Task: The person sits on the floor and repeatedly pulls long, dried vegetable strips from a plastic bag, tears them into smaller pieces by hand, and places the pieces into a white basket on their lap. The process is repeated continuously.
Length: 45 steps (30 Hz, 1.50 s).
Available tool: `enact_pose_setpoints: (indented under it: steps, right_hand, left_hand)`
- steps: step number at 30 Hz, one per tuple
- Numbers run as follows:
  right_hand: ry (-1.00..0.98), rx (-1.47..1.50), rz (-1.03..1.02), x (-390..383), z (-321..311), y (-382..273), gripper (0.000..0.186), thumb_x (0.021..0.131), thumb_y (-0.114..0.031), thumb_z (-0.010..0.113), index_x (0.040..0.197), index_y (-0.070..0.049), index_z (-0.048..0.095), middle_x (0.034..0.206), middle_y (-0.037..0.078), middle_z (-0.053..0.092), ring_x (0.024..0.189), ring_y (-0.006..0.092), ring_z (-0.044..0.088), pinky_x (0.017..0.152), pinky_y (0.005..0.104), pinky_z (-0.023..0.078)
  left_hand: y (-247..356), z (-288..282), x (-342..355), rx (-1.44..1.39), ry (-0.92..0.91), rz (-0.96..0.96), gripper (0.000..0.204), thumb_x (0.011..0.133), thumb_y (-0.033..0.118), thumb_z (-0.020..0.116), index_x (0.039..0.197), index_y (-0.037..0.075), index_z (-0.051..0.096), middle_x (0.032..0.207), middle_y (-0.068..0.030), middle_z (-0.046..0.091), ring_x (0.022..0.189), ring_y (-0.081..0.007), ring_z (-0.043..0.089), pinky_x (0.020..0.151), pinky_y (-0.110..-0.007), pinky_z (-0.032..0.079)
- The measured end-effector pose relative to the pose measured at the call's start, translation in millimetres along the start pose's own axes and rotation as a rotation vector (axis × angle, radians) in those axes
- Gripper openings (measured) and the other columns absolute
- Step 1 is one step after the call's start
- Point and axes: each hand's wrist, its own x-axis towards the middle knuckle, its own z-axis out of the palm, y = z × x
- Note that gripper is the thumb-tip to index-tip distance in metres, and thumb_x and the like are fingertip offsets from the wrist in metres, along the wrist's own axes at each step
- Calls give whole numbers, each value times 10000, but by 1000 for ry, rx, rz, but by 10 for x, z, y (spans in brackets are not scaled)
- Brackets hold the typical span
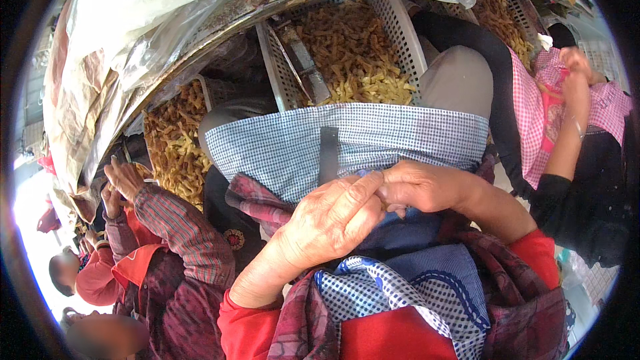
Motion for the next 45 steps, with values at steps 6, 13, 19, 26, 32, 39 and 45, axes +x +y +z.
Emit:
enact_pose_setpoints:
  steps: [6, 13, 19, 26, 32, 39, 45]
  right_hand:
    - [418, -448, -60, 57, 230, -14, 211, 751, -56, 656, 943, 4, 593, 829, 139, 646, 625, 287, 629, 579, 341, 510]
    - [841, -956, -540, 287, 297, 122, 239, 744, -19, 671, 972, -11, 601, 905, 149, 658, 769, 305, 670, 670, 377, 554]
    - [794, -539, -366, 297, 159, 197, 214, 766, -79, 732, 950, -7, 649, 909, 93, 616, 815, 236, 618, 725, 304, 504]
    - [250, 418, 77, 201, 3, 182, 242, 841, -144, 725, 995, 25, 645, 806, 5, 625, 727, 43, 559, 643, 197, 450]
    - [398, -16, -113, 225, 22, 299, 245, 842, -200, 714, 916, -5, 584, 778, 55, 616, 684, 146, 589, 607, 284, 470]
    - [380, -557, -169, 222, 151, 254, 247, 918, -270, 591, 943, -24, 602, 827, 140, 619, 755, 316, 624, 675, 376, 498]
    - [249, -137, -88, 335, 230, 330, 260, 950, -261, 556, 907, -13, 618, 811, 150, 645, 708, 274, 638, 664, 361, 496]
  left_hand:
    - [-38, 100, -55, 103, 14, -87, 278, 681, 31, 649, 940, -21, 565, 1044, -185, 573, 886, -273, 630, 742, -360, 551]
    - [7, 379, -177, -526, 315, -871, 181, 814, -83, 588, 962, 3, 528, 1041, -112, 598, 893, -174, 609, 752, -290, 521]
    - [-106, 438, -90, -255, 439, -652, 226, 735, -89, 598, 939, 2, 567, 915, -124, 619, 829, -303, 621, 712, -359, 512]
    - [-285, 214, -118, -346, 156, -346, 363, 725, -110, 637, 1065, 17, 627, 947, -107, 641, 865, -271, 645, 760, -348, 530]
    - [-298, 189, -184, -213, 47, -326, 285, 729, -11, 674, 1008, 25, 630, 896, -116, 638, 851, -304, 629, 726, -382, 519]
    - [-155, 268, -252, -496, 149, -755, 226, 810, 65, 676, 1022, 26, 610, 881, -141, 623, 836, -303, 641, 731, -354, 509]
    - [-188, 297, -293, -493, 467, -585, 97, 855, 93, 665, 893, 4, 679, 915, -116, 670, 879, -248, 643, 825, -352, 499]
